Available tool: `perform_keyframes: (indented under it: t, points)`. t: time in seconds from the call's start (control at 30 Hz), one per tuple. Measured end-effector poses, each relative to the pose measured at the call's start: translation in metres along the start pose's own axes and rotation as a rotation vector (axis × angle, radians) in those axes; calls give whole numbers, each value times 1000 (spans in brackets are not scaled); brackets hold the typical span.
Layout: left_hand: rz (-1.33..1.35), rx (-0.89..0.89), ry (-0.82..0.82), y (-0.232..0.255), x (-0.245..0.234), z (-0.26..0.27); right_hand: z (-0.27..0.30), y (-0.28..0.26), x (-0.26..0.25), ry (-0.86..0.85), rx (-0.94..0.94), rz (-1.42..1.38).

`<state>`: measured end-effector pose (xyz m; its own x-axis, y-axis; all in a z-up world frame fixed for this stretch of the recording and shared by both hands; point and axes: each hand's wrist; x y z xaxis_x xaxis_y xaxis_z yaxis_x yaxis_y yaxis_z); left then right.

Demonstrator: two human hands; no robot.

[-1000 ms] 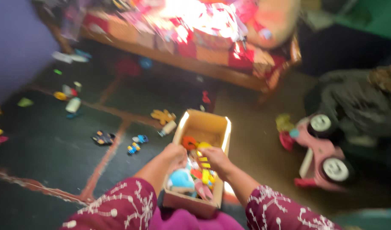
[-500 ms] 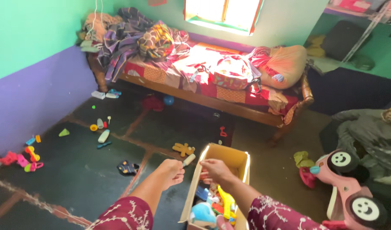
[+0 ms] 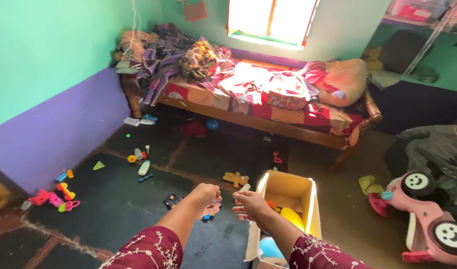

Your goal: The person picks up various toys scattered on the floor, including a toy car, a rattle, and a plastic mask, and places them into a cardboard box. The person also picks up a cloth and a bottle and puts them in the box.

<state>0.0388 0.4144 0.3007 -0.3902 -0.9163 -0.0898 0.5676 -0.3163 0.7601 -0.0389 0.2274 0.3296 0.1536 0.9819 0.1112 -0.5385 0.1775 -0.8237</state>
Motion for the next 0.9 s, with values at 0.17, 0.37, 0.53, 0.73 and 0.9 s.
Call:
perform_keyframes:
  t: [0.17,0.37,0.53,0.73,0.9]
  points:
    - [50,31,-19,-28,-49,-5,-10,4,38,-29,6,2]
    - [106,3,14,-50,-77,-10,-31,-4,53,-66,1,48]
    - [66,-58,39,-54,-92,-22,-43,-12,69,-55,7,77]
    - [59,-98,37,-28,-115,-55,-77,-41,81,-63,11,102]
    - [30,-88,-2,-8,-131,-89,-127,-73,78,-48,16,152]
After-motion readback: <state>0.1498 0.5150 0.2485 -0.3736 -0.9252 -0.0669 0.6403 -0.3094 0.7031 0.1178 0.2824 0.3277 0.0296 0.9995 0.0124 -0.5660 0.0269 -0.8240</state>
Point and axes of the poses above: each hand's wrist, its own z-axis away from the middle knuckle, its own x-axis out of the palm, y = z × x, and after that the axes turned 13 degrees about -z, right-handed
